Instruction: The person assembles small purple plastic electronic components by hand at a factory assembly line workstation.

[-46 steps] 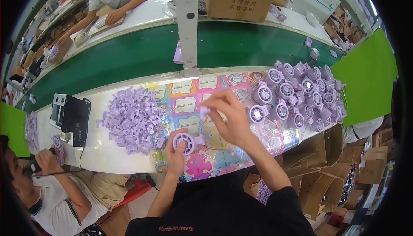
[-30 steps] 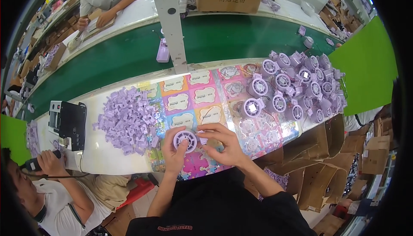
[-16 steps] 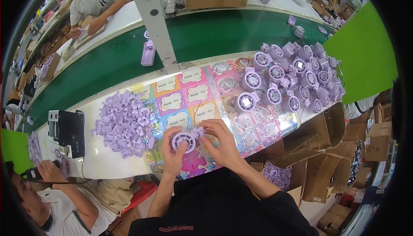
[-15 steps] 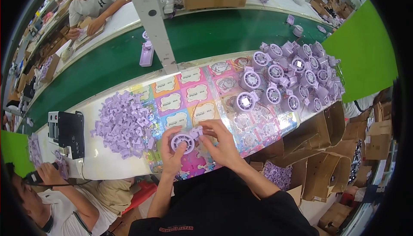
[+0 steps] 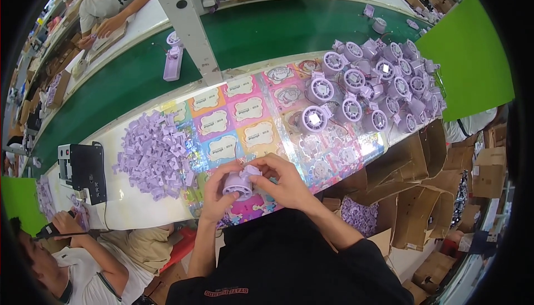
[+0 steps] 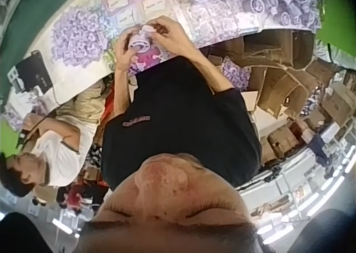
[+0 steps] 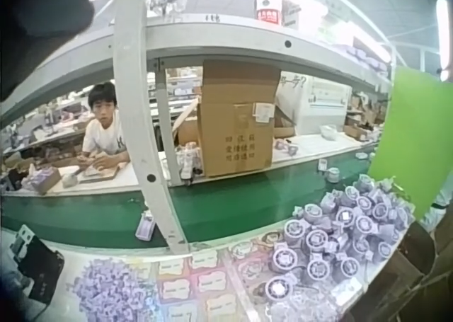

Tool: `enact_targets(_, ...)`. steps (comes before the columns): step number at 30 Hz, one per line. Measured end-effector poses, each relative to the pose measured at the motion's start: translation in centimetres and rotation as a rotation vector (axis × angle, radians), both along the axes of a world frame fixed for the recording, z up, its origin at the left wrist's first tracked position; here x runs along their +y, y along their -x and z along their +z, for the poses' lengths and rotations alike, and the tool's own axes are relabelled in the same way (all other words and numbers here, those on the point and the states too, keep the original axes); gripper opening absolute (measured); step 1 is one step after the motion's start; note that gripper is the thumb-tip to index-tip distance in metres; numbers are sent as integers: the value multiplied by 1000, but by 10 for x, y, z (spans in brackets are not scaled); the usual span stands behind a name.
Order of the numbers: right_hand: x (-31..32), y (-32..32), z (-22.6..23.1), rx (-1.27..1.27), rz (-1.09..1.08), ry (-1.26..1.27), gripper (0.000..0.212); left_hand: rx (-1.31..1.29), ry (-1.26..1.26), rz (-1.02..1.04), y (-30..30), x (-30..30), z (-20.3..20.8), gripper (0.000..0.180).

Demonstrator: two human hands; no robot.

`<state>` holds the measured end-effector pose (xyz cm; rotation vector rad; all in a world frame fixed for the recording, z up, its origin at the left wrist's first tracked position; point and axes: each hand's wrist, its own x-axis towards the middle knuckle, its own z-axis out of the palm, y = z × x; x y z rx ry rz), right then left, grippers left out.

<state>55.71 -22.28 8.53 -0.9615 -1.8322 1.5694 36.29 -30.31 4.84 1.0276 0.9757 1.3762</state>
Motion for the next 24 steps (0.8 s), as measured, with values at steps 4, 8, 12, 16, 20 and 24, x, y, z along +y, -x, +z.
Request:
enact_targets(4, -6, 6, -3, 66, -31, 195, 30, 105, 90, 160, -15, 4, -4, 27)
enact_targets(8, -4, 2, -1, 171, -46, 222, 31, 162, 5, 244, -29, 10, -5, 18)
enact_targets(12, -10, 0, -16, 209, -9, 156, 31, 218, -94, 270, -24, 6, -15, 12)
enact_targets(16, -14, -7, -17, 176, -92, 32, 29, 76, -64, 231, -32, 12, -19, 6)
enact_targets(20, -19, -20, -20, 196, -106, 149, 26, 87, -78, 275, -46, 11, -16, 7)
enact_targets(24, -18, -40, -28, 398, -145, 280, 28, 254, -82, 120, -57, 23, 5, 8)
